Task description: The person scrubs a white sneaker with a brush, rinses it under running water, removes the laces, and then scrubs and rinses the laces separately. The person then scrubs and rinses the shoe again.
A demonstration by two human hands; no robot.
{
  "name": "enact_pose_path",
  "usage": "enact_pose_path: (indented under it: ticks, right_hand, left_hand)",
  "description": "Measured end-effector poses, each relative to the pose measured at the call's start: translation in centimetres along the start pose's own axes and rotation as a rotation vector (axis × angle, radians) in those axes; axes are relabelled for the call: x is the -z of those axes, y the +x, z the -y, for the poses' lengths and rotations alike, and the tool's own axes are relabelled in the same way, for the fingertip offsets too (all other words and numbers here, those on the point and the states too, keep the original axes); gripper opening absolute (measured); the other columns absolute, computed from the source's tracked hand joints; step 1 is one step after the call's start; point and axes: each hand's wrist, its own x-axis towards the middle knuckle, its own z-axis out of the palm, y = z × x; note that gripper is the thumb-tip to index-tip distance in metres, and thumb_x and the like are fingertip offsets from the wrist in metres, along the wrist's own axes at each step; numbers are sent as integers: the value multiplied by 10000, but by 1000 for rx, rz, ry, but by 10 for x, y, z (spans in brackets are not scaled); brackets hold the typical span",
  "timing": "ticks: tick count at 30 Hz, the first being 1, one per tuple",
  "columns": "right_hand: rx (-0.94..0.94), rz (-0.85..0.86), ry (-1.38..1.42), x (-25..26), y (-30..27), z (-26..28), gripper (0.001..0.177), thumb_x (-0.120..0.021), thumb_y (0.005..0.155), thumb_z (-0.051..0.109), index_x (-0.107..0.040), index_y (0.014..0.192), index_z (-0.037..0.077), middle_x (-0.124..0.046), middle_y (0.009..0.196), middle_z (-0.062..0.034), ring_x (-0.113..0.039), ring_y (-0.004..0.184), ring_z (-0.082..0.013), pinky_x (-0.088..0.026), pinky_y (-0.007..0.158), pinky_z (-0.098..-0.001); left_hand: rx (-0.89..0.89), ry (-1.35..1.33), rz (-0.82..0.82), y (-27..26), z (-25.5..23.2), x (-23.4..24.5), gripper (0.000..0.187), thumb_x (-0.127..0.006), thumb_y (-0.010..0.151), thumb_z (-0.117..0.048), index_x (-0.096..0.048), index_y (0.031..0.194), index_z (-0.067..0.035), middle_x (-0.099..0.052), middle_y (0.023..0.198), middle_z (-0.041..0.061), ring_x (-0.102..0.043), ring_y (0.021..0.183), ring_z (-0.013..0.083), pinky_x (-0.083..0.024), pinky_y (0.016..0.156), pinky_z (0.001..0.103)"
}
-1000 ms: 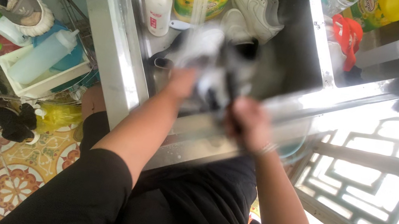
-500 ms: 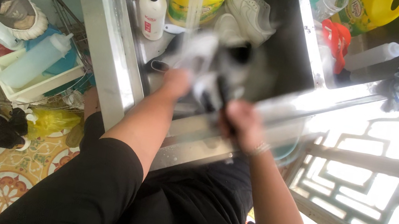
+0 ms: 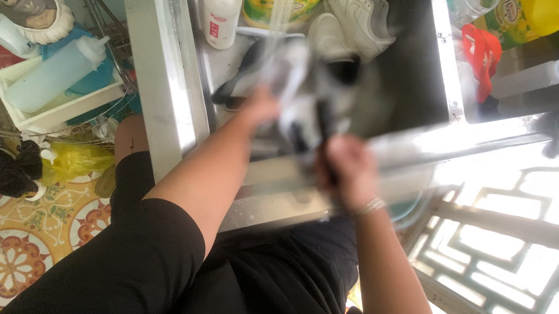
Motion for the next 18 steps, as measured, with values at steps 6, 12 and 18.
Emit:
enact_pose_path:
  ticks: [6, 12, 18]
  right_hand:
    - [92, -73, 18, 3, -2, -1, 459, -586, 964, 502, -568, 741, 101, -593, 573, -48, -581, 462, -168, -449, 419, -325]
    - [109, -127, 7, 7, -5, -1, 466, -532, 981, 504, -579, 737, 109, -586, 572, -25, -578, 470, -155, -463, 446, -312]
    - [103, 14, 21, 4, -2, -1, 457, -579, 983, 491, -588, 761, 92, -578, 591, -28, -554, 484, -149, -432, 443, -304]
  left_hand:
    - [99, -163, -184, -9, -25, 16, 447, -654, 884, -320, -675, 1290, -133, -710, 1225, 185, -670, 1193, 362, -522, 1018, 480]
    - [410, 47, -297, -23, -37, 37, 324, -643, 865, -247, -732, 1146, -111, -699, 1229, 177, -646, 1186, 395, -527, 954, 544]
    - [514, -718, -7, -9, 4, 12, 387, -630, 858, -323, -712, 1183, -131, -701, 1239, 163, -656, 1174, 388, -526, 940, 573]
